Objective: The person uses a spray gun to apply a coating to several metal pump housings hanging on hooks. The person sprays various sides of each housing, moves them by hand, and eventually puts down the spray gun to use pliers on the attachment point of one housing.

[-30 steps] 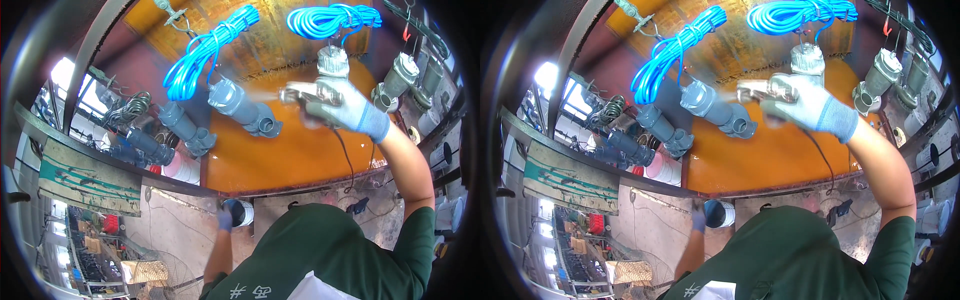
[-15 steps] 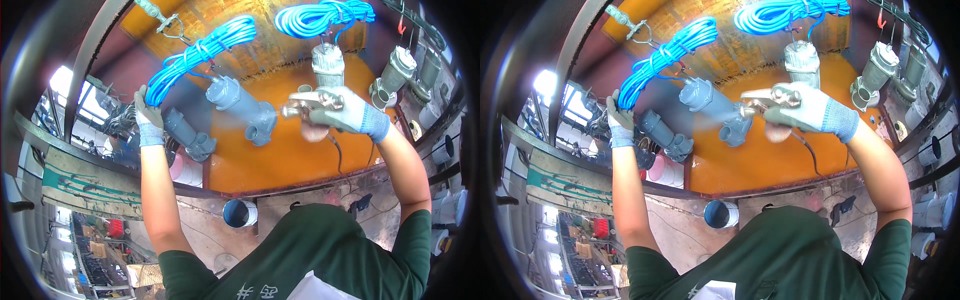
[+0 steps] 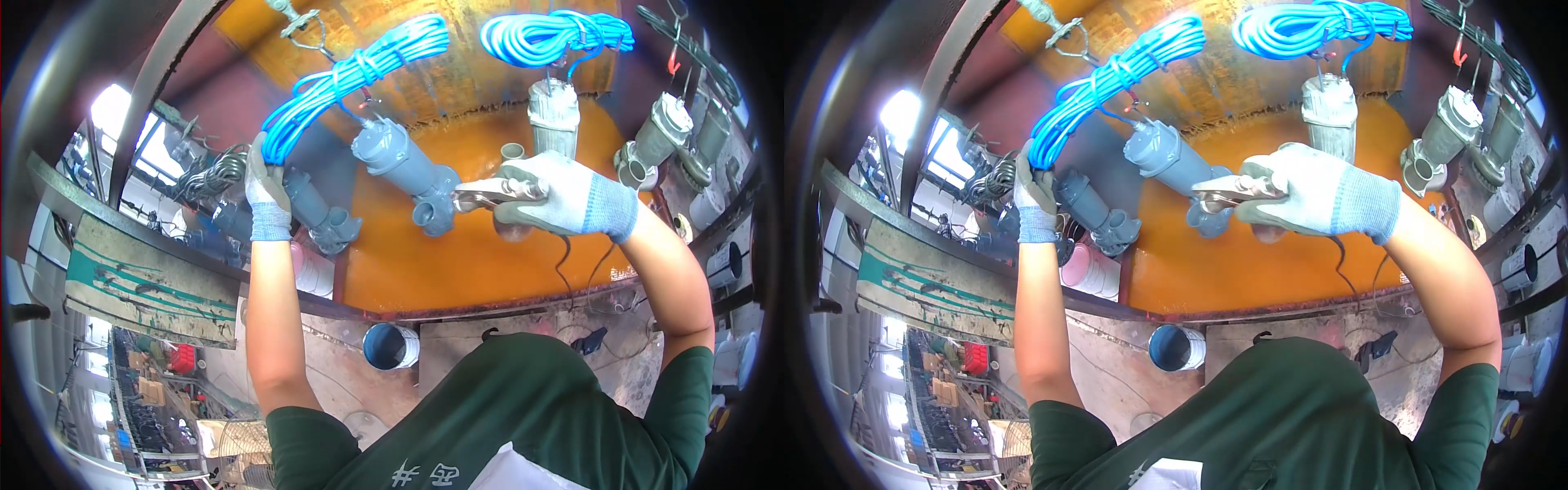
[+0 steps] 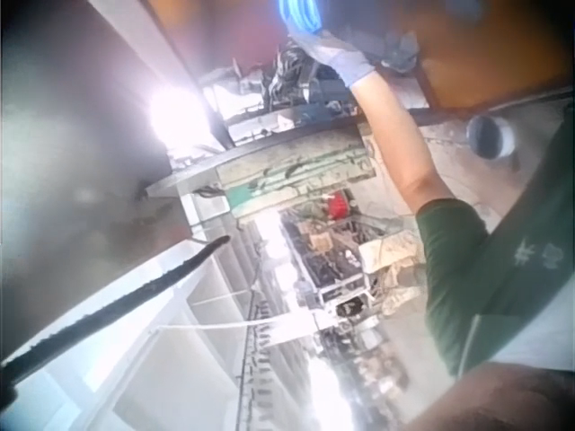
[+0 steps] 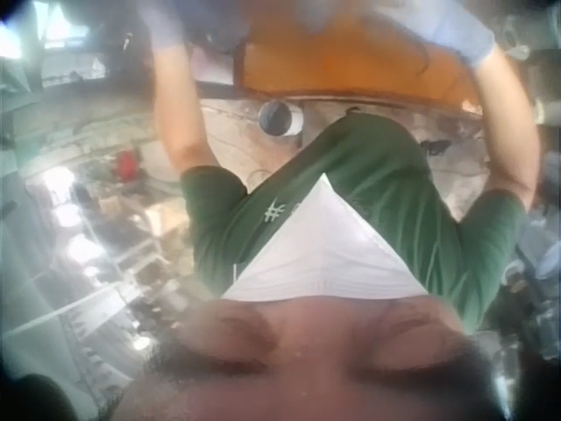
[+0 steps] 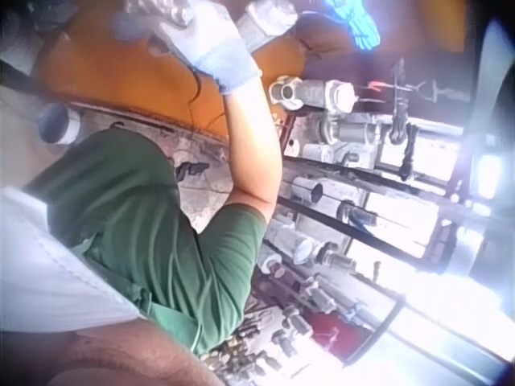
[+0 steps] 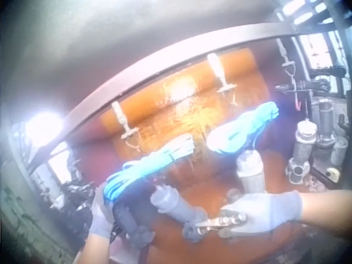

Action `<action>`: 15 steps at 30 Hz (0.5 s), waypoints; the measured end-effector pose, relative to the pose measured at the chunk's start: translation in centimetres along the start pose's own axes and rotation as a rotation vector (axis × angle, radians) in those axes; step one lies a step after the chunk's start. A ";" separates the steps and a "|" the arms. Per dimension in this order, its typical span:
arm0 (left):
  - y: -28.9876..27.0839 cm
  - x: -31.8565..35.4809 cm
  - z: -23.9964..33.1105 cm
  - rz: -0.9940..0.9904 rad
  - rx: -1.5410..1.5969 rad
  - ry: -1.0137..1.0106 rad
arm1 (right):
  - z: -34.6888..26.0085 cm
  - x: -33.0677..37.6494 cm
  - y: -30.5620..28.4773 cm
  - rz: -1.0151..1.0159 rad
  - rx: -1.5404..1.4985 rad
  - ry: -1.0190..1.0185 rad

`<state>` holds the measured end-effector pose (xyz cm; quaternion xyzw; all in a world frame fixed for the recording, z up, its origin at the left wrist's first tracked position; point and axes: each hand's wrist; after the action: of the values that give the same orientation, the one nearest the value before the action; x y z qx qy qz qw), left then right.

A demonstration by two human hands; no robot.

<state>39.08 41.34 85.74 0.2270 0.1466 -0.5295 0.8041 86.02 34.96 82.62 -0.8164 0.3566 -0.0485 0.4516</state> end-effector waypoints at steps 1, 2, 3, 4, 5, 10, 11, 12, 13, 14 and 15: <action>0.5 0.7 0.4 0.006 0.003 0.003 | 0.0 0.1 0.2 -0.004 0.005 -0.004; 0.9 1.5 0.8 -0.020 -0.046 0.043 | 0.3 0.2 0.5 0.095 0.026 0.086; 1.2 2.3 1.1 -0.045 -0.095 0.082 | -0.1 -0.1 0.4 0.167 -0.032 0.181; 1.3 2.8 1.4 -0.058 -0.101 0.061 | -0.5 -0.2 0.3 0.247 -0.097 0.269; 0.9 3.0 1.4 -0.050 -0.099 0.062 | -0.4 -0.5 0.6 0.321 -0.328 0.226; 1.2 4.5 2.2 -0.266 -0.217 0.162 | -1.6 -0.6 0.0 0.161 0.243 -0.007; 1.6 5.2 2.7 -0.220 -0.132 0.073 | -3.5 -0.9 -0.1 0.159 0.287 0.051; 1.2 5.5 2.3 -0.277 -0.275 0.193 | -4.4 -1.4 -0.1 0.206 0.211 0.062; 1.0 5.6 1.9 -0.328 -0.404 0.323 | -4.9 -1.5 -0.1 0.260 0.138 0.080; 1.0 5.7 1.7 -0.373 -0.587 0.469 | -4.6 -1.8 0.1 0.287 0.199 0.058; 1.0 5.8 1.6 -0.414 -0.770 0.614 | -4.3 -2.1 0.4 0.313 0.260 0.039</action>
<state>42.27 36.26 84.51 0.0264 0.6006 -0.4942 0.6280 82.50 33.12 85.39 -0.6846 0.4787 -0.0391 0.5483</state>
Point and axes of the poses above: each hand's wrist, its own x-axis away from the middle knuckle, its own y-axis out of the palm, z = x × y, and after that the axes turned 6 degrees about x, right-handed
